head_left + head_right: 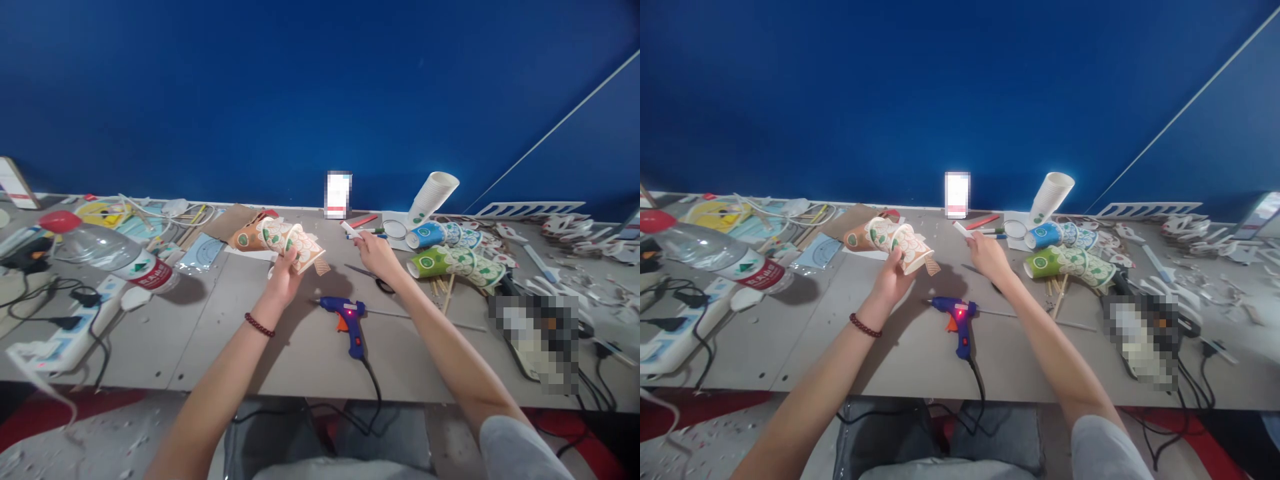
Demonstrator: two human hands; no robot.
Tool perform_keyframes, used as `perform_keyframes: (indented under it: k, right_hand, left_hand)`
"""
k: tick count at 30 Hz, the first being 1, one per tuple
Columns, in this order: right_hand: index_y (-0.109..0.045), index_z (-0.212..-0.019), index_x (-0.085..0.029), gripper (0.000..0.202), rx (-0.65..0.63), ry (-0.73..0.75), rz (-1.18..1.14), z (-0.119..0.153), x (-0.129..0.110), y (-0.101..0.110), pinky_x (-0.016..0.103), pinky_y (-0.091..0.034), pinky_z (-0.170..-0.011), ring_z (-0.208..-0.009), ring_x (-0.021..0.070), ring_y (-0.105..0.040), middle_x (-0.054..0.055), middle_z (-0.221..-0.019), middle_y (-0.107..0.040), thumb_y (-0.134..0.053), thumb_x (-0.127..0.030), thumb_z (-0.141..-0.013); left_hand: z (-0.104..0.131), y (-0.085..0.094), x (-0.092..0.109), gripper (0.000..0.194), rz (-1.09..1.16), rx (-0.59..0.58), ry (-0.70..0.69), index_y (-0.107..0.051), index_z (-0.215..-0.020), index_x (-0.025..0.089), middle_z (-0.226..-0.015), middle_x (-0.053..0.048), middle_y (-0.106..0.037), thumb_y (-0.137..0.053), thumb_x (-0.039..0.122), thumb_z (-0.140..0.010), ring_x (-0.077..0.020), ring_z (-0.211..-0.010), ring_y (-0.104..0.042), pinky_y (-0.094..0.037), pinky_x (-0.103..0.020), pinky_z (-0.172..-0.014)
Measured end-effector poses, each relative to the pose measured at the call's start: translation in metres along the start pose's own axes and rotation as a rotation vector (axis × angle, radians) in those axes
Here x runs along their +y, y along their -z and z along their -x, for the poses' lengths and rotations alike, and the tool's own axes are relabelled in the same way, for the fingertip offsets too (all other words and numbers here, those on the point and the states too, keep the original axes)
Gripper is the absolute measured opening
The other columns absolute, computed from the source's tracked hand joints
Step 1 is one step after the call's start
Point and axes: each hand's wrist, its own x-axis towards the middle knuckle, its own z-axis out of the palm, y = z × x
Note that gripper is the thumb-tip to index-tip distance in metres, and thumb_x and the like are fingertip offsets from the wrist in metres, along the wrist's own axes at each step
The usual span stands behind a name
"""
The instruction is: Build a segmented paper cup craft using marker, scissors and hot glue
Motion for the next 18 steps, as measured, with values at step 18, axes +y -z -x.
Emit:
perform_keyframes:
  k: [18]
  right_hand:
    - [-0.053, -0.084, -0.021, 0.019, -0.055, -0.150, -0.670, 0.009, -0.017, -0.013, 0.021, -0.036, -0.050, -0.053, 0.0095, -0.042, -0.004, -0.068, -0.053, -0.049, -0.040, -0.086]
  left_hand:
    - [0.003, -0.001, 0.001, 0.053, -0.025, -0.016, 0.007, -0.065, -0.109, 0.019, -0.109, -0.006, -0.072, -0.083, 0.039, -0.064, -0.0248, -0.113, -0.064, -0.049, -0.036, -0.100]
